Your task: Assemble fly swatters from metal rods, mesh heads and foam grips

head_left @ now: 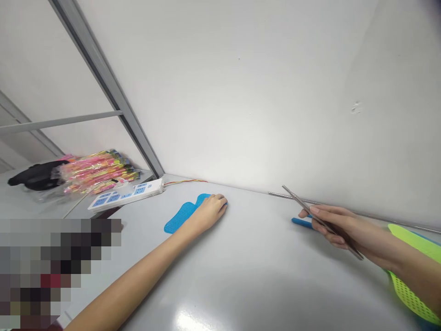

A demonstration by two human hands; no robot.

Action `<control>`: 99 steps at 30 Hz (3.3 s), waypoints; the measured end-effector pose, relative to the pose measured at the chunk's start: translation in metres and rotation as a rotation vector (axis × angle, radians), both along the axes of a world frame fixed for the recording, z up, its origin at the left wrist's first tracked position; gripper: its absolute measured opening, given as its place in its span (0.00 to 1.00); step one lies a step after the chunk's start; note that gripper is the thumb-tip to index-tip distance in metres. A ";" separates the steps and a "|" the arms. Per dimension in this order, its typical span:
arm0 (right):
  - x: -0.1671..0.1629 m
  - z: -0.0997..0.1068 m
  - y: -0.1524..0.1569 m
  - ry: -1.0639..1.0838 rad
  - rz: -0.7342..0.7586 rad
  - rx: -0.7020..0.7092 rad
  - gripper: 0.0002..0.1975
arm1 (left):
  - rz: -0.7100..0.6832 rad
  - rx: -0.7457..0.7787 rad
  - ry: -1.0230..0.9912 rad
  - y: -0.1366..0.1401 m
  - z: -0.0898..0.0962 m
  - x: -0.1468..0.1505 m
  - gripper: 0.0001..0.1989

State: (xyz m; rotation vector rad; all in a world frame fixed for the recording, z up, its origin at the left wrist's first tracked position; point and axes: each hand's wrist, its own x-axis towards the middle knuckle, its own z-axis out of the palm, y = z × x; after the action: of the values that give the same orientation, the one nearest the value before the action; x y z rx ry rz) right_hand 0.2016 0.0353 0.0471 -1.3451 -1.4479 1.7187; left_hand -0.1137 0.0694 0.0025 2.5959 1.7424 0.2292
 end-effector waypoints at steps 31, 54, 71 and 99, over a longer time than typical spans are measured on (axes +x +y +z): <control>-0.014 -0.036 -0.002 -0.350 0.551 0.184 0.18 | -0.165 -0.302 -0.061 -0.043 0.017 0.038 0.45; -0.011 -0.023 -0.001 -0.358 0.627 0.260 0.15 | -0.173 -0.055 -0.124 -0.050 0.008 0.059 0.31; -0.024 -0.037 -0.009 -0.277 0.537 0.281 0.18 | -0.195 -0.114 -0.184 -0.041 0.026 0.045 0.11; -0.036 -0.019 -0.021 -0.055 0.482 -0.044 0.20 | -0.459 -0.053 -0.003 -0.079 0.028 0.076 0.10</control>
State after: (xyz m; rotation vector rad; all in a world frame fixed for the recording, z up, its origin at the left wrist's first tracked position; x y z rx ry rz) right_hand 0.1651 0.0146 0.0277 -1.1321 -1.8905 2.0259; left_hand -0.0379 -0.0094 0.0304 2.8523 1.0846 0.1737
